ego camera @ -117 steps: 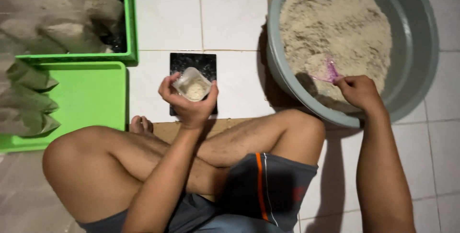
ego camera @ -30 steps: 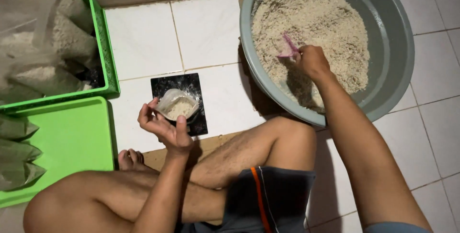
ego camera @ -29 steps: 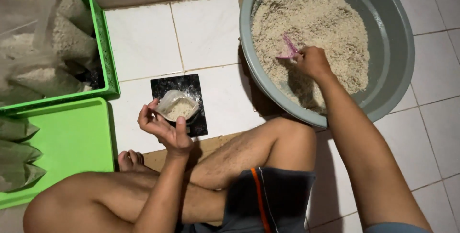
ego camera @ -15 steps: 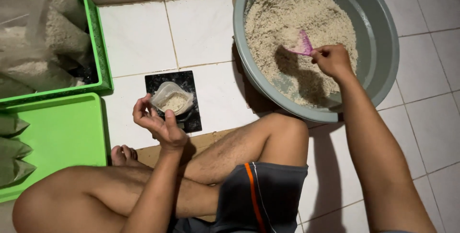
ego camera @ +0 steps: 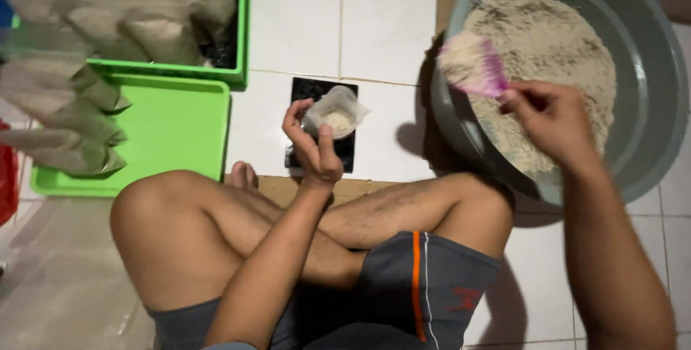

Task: Manually filling small plastic bags with granular material from a basin, weighing them on a digital scale, and placing them into trays.

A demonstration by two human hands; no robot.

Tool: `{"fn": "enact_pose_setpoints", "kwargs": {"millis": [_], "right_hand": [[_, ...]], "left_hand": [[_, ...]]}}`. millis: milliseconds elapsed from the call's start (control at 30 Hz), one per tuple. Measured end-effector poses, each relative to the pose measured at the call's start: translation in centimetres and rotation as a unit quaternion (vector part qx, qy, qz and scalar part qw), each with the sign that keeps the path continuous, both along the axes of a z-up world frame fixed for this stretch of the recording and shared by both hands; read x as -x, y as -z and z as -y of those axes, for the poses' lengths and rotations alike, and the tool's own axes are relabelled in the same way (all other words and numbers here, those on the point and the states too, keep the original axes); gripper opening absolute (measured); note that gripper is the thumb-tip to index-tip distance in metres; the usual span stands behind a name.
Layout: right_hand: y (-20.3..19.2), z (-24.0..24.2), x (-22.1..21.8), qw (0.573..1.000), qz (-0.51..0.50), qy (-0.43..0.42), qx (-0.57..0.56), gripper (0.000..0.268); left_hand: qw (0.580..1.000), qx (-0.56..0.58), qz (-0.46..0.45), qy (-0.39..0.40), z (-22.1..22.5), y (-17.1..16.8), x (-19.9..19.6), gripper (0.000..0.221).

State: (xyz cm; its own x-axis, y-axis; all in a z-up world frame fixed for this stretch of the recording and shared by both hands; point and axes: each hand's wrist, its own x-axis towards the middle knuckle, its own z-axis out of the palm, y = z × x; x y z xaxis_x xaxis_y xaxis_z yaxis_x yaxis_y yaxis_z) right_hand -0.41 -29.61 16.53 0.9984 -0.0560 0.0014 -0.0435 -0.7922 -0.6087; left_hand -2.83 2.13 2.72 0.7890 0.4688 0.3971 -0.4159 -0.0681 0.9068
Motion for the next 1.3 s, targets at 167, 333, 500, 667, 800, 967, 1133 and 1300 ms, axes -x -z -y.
{"fn": "enact_pose_setpoints", "kwargs": {"millis": [167, 333, 500, 667, 800, 967, 1133, 1300], "right_hand": [[0.9, -7.9, 0.1, 0.993, 0.041, -0.101, -0.051, 0.015], [1.0, -11.7, -0.6, 0.992, 0.027, -0.11, -0.056, 0.017], [1.4, -12.2, -1.2, 0.992, 0.039, -0.12, -0.018, 0.017], [1.5, -12.4, -1.3, 0.985, 0.072, -0.155, 0.016, 0.017], [1.8, -13.0, -0.8, 0.975, 0.101, -0.197, 0.039, 0.018], [1.5, -15.9, 1.1, 0.828, 0.318, -0.233, 0.399, 0.014], [3.4, -16.6, 0.6, 0.743, 0.377, -0.29, 0.471, 0.02], [1.3, -13.8, 1.2, 0.778, 0.347, -0.263, 0.453, 0.02]], "left_hand": [[1.0, 0.003, 0.0, -0.018, -0.6, 1.2, -1.0, 0.038], [0.999, 0.012, -0.045, -0.018, -2.1, 1.2, -2.2, 0.032], [0.998, 0.031, -0.052, -0.008, -2.6, 0.9, -2.3, 0.032], [0.998, 0.017, -0.054, -0.018, -2.5, 1.1, -2.4, 0.029], [0.998, 0.012, -0.065, -0.02, -2.3, 0.8, -2.3, 0.029], [0.998, 0.009, -0.066, -0.018, -2.2, 0.7, -2.3, 0.025], [0.998, 0.016, -0.066, -0.011, -2.2, 0.6, -2.4, 0.026], [0.998, 0.026, -0.065, -0.007, -2.2, 1.0, -2.3, 0.025]]}}
